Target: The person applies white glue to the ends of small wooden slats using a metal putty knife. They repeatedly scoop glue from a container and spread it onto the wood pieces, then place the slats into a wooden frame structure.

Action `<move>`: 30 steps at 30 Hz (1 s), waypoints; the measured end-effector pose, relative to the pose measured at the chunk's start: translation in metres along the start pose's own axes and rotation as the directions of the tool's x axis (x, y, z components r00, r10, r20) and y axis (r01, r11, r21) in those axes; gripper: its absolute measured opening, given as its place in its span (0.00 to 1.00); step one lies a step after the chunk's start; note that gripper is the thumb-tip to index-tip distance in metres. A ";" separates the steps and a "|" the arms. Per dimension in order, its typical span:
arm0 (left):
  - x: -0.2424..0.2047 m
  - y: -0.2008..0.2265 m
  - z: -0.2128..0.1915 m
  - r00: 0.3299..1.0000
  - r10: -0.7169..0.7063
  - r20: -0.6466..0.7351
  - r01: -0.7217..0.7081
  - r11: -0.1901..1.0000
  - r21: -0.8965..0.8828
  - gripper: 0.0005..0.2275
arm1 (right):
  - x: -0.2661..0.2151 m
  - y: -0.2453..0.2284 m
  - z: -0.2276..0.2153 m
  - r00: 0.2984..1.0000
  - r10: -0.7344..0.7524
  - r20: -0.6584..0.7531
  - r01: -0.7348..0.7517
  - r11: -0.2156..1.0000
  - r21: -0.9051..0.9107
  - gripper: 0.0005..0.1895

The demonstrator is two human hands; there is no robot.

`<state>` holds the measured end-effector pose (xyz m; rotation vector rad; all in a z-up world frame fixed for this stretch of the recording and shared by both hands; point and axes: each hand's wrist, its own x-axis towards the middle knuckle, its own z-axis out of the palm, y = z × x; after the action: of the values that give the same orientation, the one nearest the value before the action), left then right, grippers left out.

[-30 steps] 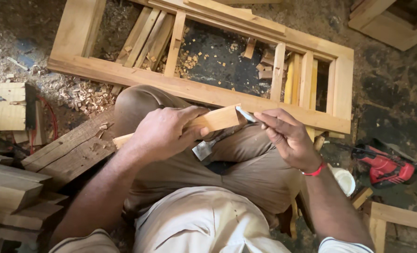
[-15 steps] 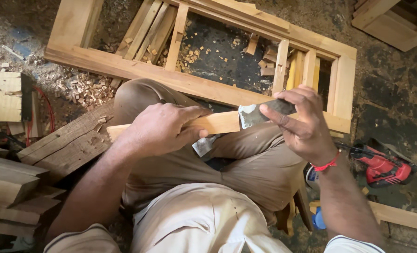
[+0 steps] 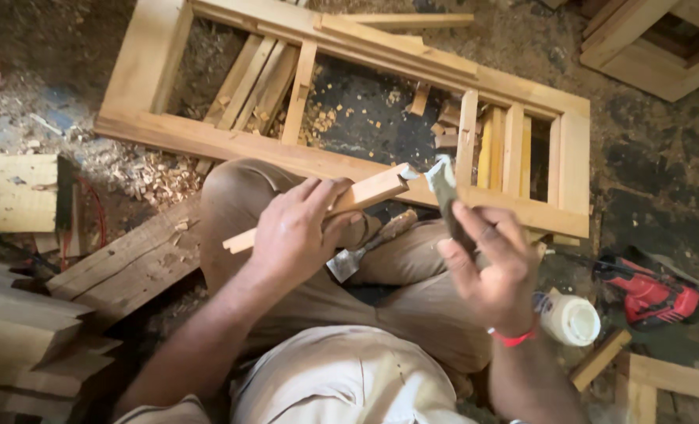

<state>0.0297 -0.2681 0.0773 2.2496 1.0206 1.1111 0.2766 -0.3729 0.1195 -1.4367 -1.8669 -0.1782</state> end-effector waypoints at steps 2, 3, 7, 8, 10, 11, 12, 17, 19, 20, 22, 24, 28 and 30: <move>0.002 0.002 0.005 0.999 -0.023 -0.043 0.023 1.000 0.015 0.17 | -0.002 -0.007 0.006 1.000 0.025 -0.006 -0.025 0.996 0.086 0.21; 0.001 0.003 0.006 0.998 -0.029 -0.051 0.030 0.999 0.019 0.17 | -0.003 -0.010 0.009 0.999 0.041 -0.007 -0.040 0.991 0.129 0.21; -0.001 0.004 0.010 0.996 -0.025 -0.084 0.028 0.999 0.043 0.17 | -0.008 -0.016 0.020 0.997 0.073 -0.027 -0.063 0.960 0.274 0.22; -0.002 0.006 0.011 0.995 -0.015 -0.095 0.021 0.998 0.053 0.17 | -0.010 -0.017 0.021 0.997 0.074 -0.011 -0.069 0.959 0.274 0.22; 0.000 0.005 0.011 0.995 -0.004 -0.098 0.011 0.998 0.066 0.18 | -0.009 -0.015 0.025 0.998 0.056 -0.001 -0.053 0.957 0.285 0.23; -0.001 0.006 0.010 0.995 -0.001 -0.097 0.008 0.997 0.073 0.18 | -0.009 -0.013 0.024 0.999 0.041 -0.005 -0.038 0.954 0.298 0.23; -0.001 0.006 0.010 0.995 0.019 -0.098 -0.010 0.996 0.085 0.19 | -0.009 -0.012 0.023 1.000 0.026 -0.008 -0.023 0.950 0.310 0.23; -0.004 0.001 0.006 0.999 0.028 -0.046 -0.022 0.992 0.124 0.21 | -0.006 0.002 0.003 0.987 0.082 0.139 -0.121 0.946 0.301 0.22; -0.004 0.002 0.007 0.998 0.030 -0.048 -0.025 0.994 0.109 0.21 | -0.004 0.004 -0.006 0.980 0.071 0.185 -0.130 0.935 0.329 0.22; -0.004 0.002 0.008 0.998 0.034 -0.050 -0.029 0.994 0.103 0.21 | -0.001 0.004 -0.010 0.980 0.048 0.195 -0.108 0.945 0.309 0.21; -0.001 0.002 0.007 0.996 0.059 -0.067 -0.050 0.990 0.131 0.21 | 0.007 0.005 -0.016 0.974 0.007 0.225 -0.089 0.929 0.359 0.21; 0.000 0.002 0.006 0.994 0.077 -0.081 -0.065 0.988 0.142 0.21 | 0.013 0.005 -0.023 0.961 -0.024 0.276 -0.119 0.866 0.486 0.20; -0.007 0.002 0.010 0.997 0.054 -0.058 -0.047 0.993 0.113 0.21 | 0.010 -0.002 -0.026 0.945 0.098 0.312 -0.219 0.898 0.381 0.22; -0.002 0.002 0.011 0.997 0.058 -0.060 -0.051 0.992 0.113 0.21 | 0.014 -0.002 -0.024 0.960 0.054 0.276 -0.129 0.957 0.260 0.21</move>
<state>0.0388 -0.2711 0.0713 2.3557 1.0769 1.1819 0.2857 -0.3758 0.1458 -1.4001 -1.9401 0.3266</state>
